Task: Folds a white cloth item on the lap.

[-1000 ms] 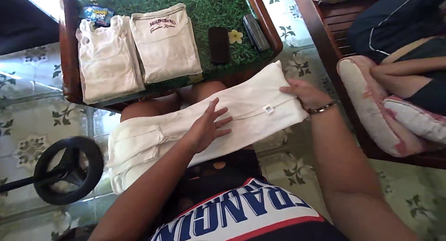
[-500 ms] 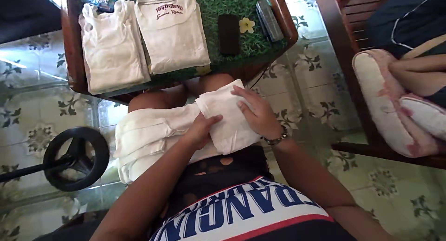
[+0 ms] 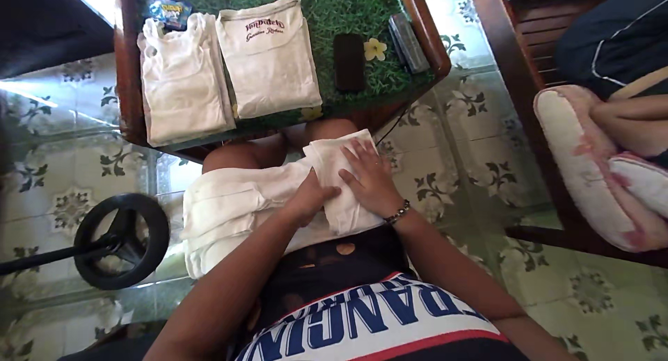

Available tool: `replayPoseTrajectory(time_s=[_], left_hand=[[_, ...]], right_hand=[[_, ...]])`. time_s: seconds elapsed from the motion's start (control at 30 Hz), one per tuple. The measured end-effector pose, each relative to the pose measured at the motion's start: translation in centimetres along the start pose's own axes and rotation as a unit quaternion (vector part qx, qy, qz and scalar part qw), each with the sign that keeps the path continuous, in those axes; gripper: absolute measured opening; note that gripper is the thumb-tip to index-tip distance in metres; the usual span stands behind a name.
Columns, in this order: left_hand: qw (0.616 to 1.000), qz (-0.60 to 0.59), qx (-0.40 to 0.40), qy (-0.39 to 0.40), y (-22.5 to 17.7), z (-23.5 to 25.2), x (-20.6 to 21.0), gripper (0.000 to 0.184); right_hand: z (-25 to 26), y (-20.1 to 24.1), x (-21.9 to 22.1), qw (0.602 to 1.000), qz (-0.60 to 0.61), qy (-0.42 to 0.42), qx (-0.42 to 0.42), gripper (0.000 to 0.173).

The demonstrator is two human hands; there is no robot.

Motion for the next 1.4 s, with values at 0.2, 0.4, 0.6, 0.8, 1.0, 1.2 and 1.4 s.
replayPoseTrajectory(time_s=[0.2, 0.4, 0.6, 0.8, 1.0, 1.2, 1.4], left_hand=[[0.998, 0.011, 0.062, 0.031, -4.1, -2.5, 3.1, 0.081], [0.989, -0.047, 0.104, 0.092, -8.9, -4.9, 6.5, 0.068], [0.986, -0.117, 0.073, 0.096, -4.9, -6.0, 3.0, 0.064], [0.994, -0.087, 0.033, 0.058, -0.6, -4.5, -1.7, 0.074], [0.996, -0.075, 0.032, 0.041, 2.3, -3.3, -2.7, 0.116], [0.994, 0.096, 0.045, -0.027, 3.0, -5.4, -2.3, 0.126], [0.972, 0.212, 0.041, -0.093, 3.4, -4.9, -3.6, 0.108]], right_hand=[[0.3, -0.4, -4.3, 0.99, 0.085, -0.114, -0.011, 0.063], [-1.3, -3.7, -8.9, 0.961, 0.217, -0.165, 0.045, 0.073], [-4.1, -4.5, -6.3, 0.968, 0.215, -0.129, 0.023, 0.068], [-3.3, -0.6, -4.5, 0.99, 0.062, -0.108, -0.071, 0.064], [-1.5, 2.1, -1.1, 0.993, -0.015, -0.04, -0.112, 0.061], [-1.3, 2.0, 0.1, 0.994, -0.054, -0.004, -0.091, 0.065], [-0.9, 1.6, 1.2, 0.995, -0.09, 0.044, -0.029, 0.067]])
Point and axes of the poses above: each hand's wrist, its own z-axis towards the middle knuckle, its own x-axis out of the palm, y = z × x, the point moved 10 cm from there along z, towards the middle knuckle, and after that the axes turned 13 degrees about -x, right-handed, at the moved point
